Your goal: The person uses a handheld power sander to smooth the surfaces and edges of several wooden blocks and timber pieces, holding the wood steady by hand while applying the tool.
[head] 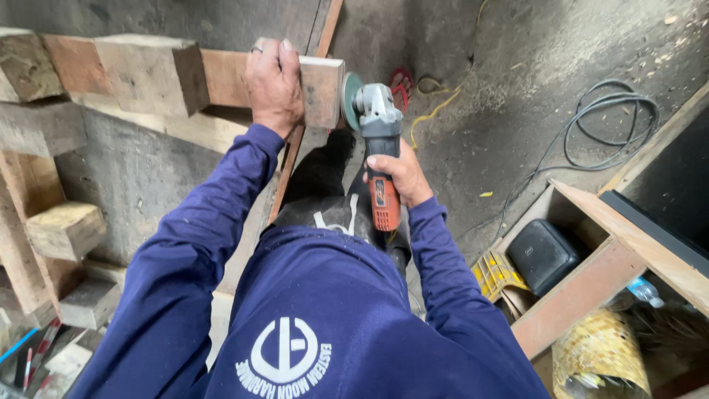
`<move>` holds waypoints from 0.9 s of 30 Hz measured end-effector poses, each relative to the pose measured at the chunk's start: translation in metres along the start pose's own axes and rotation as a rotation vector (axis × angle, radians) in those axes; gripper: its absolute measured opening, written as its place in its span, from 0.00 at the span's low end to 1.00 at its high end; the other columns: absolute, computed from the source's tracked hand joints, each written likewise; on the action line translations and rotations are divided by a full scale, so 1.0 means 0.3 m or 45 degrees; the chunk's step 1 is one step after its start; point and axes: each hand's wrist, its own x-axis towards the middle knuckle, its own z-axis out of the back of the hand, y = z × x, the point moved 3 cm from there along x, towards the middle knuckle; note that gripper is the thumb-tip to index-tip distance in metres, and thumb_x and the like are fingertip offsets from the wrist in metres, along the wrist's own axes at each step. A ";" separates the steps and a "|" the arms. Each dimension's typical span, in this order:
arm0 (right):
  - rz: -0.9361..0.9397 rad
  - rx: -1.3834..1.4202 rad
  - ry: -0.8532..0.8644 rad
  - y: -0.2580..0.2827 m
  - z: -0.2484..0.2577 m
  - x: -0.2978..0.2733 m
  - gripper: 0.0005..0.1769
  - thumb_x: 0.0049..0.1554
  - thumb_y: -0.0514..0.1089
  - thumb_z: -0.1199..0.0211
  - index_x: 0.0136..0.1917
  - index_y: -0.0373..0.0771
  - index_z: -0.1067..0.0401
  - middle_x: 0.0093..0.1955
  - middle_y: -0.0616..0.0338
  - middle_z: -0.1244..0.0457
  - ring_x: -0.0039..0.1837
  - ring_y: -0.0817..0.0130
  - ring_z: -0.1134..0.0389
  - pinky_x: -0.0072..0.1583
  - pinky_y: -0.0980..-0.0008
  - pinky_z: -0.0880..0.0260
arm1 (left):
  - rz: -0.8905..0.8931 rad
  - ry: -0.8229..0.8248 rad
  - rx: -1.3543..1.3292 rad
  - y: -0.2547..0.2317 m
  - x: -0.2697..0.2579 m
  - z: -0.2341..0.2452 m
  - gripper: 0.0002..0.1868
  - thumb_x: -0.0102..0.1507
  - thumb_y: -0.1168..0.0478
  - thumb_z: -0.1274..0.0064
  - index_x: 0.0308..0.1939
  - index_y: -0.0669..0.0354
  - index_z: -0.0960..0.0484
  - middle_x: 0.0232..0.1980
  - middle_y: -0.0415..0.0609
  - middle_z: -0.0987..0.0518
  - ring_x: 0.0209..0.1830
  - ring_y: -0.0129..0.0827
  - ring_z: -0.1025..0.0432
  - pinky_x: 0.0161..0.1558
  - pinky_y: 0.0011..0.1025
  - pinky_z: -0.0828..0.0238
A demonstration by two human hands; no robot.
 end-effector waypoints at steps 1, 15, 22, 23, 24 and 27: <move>0.009 0.022 0.001 0.010 0.002 -0.003 0.28 0.49 0.44 0.32 0.60 0.33 0.35 0.43 0.53 0.34 0.40 0.64 0.29 0.43 0.64 0.26 | -0.026 -0.019 -0.013 -0.009 -0.004 0.006 0.16 0.75 0.58 0.59 0.37 0.63 0.25 0.39 0.57 0.27 0.40 0.51 0.32 0.44 0.46 0.35; -0.046 0.021 -0.022 -0.040 0.033 -0.001 0.31 0.47 0.46 0.32 0.62 0.36 0.36 0.42 0.55 0.35 0.38 0.64 0.30 0.42 0.64 0.26 | -0.038 -0.007 -0.021 0.007 0.015 -0.002 0.15 0.76 0.58 0.58 0.38 0.63 0.25 0.39 0.59 0.27 0.41 0.55 0.32 0.45 0.49 0.36; -0.026 0.130 0.023 -0.014 0.015 0.044 0.27 0.50 0.47 0.31 0.58 0.33 0.36 0.43 0.54 0.35 0.41 0.63 0.29 0.43 0.63 0.25 | -0.032 -0.022 -0.033 0.006 -0.019 0.000 0.15 0.76 0.59 0.58 0.37 0.64 0.25 0.39 0.59 0.26 0.40 0.54 0.32 0.44 0.47 0.35; -0.036 0.136 0.037 -0.018 0.012 0.037 0.28 0.49 0.46 0.31 0.59 0.34 0.36 0.43 0.54 0.35 0.41 0.64 0.29 0.44 0.63 0.25 | -0.053 -0.037 -0.015 0.004 0.001 0.000 0.15 0.76 0.59 0.58 0.37 0.64 0.25 0.39 0.59 0.26 0.40 0.53 0.32 0.44 0.48 0.36; -0.046 0.143 0.052 -0.020 0.013 0.046 0.28 0.49 0.46 0.31 0.59 0.34 0.36 0.43 0.54 0.34 0.40 0.64 0.29 0.44 0.63 0.24 | -0.062 -0.053 -0.004 0.006 0.031 -0.004 0.16 0.76 0.59 0.58 0.37 0.64 0.25 0.38 0.58 0.27 0.39 0.53 0.32 0.43 0.47 0.36; -0.155 0.092 -0.024 -0.083 0.041 0.003 0.28 0.48 0.47 0.31 0.58 0.35 0.37 0.42 0.53 0.34 0.39 0.63 0.29 0.42 0.63 0.26 | -0.018 -0.047 -0.010 0.009 -0.015 -0.004 0.16 0.76 0.58 0.57 0.37 0.64 0.25 0.37 0.58 0.27 0.38 0.52 0.32 0.42 0.47 0.36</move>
